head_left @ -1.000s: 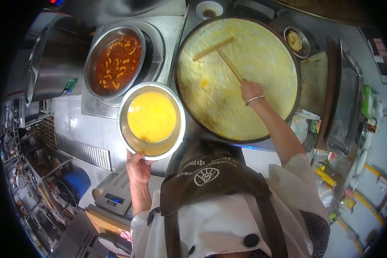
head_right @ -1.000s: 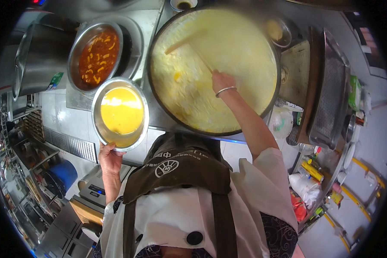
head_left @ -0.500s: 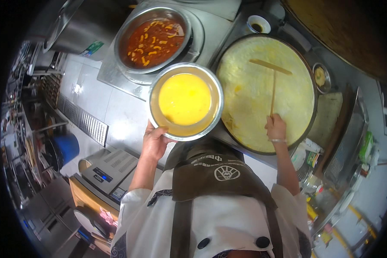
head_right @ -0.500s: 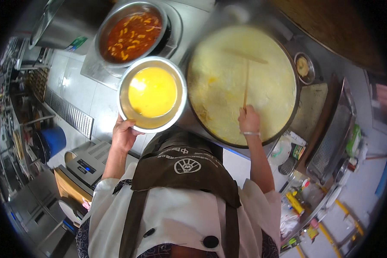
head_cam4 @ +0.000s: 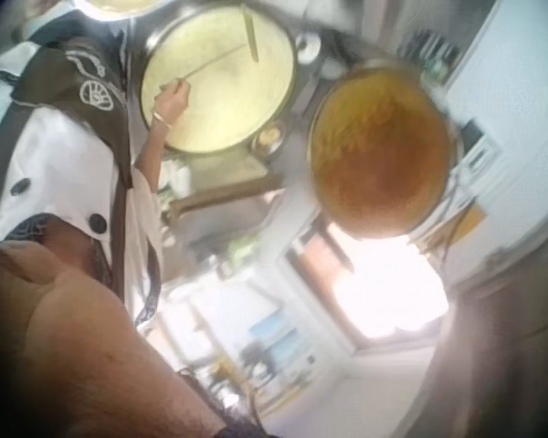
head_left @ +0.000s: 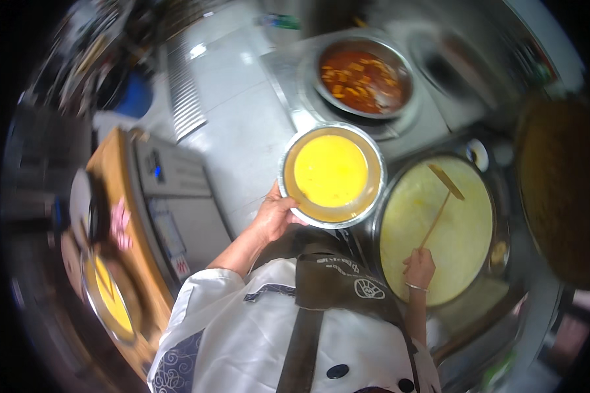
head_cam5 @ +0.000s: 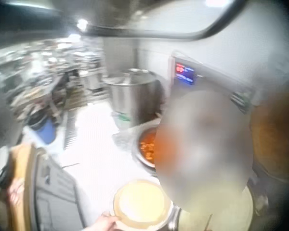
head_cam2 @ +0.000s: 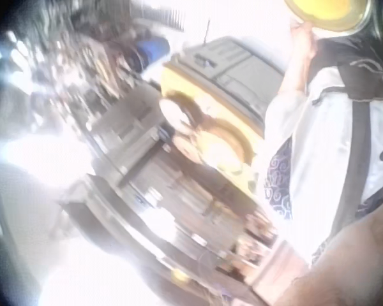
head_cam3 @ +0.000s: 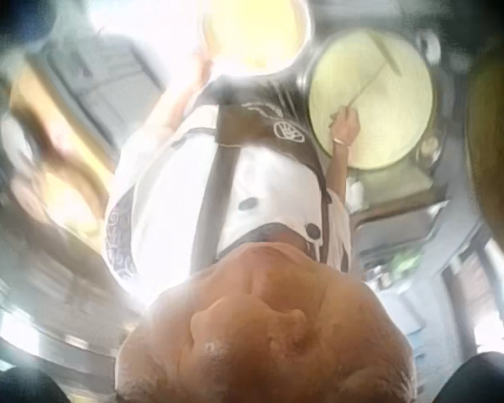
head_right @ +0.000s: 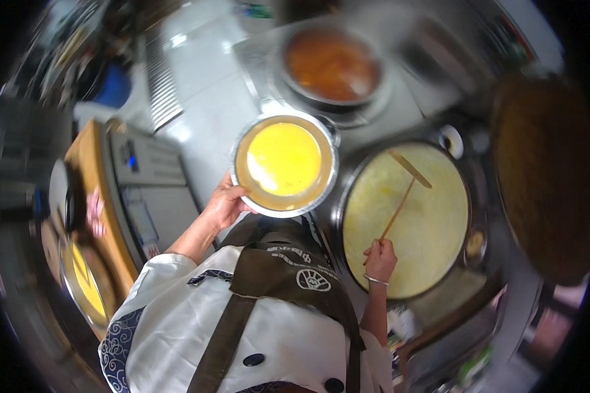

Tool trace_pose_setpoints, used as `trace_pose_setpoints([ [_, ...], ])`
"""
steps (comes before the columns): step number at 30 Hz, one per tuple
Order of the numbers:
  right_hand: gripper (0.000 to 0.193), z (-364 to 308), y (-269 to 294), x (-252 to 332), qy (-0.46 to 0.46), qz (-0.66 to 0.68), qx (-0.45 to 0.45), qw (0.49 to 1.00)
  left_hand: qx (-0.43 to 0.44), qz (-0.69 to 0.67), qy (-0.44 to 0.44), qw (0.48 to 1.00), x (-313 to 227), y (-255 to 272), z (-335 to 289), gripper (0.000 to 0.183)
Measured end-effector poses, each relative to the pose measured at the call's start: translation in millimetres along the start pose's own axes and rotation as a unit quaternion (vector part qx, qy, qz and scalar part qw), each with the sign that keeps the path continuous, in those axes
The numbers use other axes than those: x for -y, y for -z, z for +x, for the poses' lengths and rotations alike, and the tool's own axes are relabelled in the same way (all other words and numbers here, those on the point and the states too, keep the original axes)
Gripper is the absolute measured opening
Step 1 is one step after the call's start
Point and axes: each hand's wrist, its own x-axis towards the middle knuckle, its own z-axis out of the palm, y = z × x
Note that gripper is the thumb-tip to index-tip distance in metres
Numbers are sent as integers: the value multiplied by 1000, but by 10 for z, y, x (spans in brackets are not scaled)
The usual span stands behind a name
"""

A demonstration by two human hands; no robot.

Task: The person prepares a large egg omelet on a flat griddle. They pour beaten eggs from a bowl onto the hot surface and use a wooden spreader to distribute the mixture evenly. The person also handles metal bowls and a ladle to manage the egg mixture.

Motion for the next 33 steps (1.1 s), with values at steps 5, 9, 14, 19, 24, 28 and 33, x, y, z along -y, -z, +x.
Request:
trace_pose_setpoints([
  [5,15,246,-153,64,135,-34,120,983,-95,-62,-74,991,237,319,-669,54],
  [9,14,222,-427,274,192,-40,202,960,-179,-90,-124,972,454,603,-1246,60],
  [14,12,182,-787,569,268,-26,321,908,-273,-155,-205,927,774,810,-1966,61],
  [19,12,-356,-1171,1147,379,-39,387,840,-342,-230,-276,868,1058,1079,-2658,60],
  [24,10,-1169,-1577,1640,480,-47,455,749,-413,-277,-304,813,1246,1231,-3444,60],
  [28,7,-2246,-1790,2014,575,-26,542,613,-427,-288,-356,780,1627,1517,-3937,60],
  [33,10,-3621,-2100,2265,686,6,633,358,-448,-295,-385,751,2037,1852,-4353,62],
])
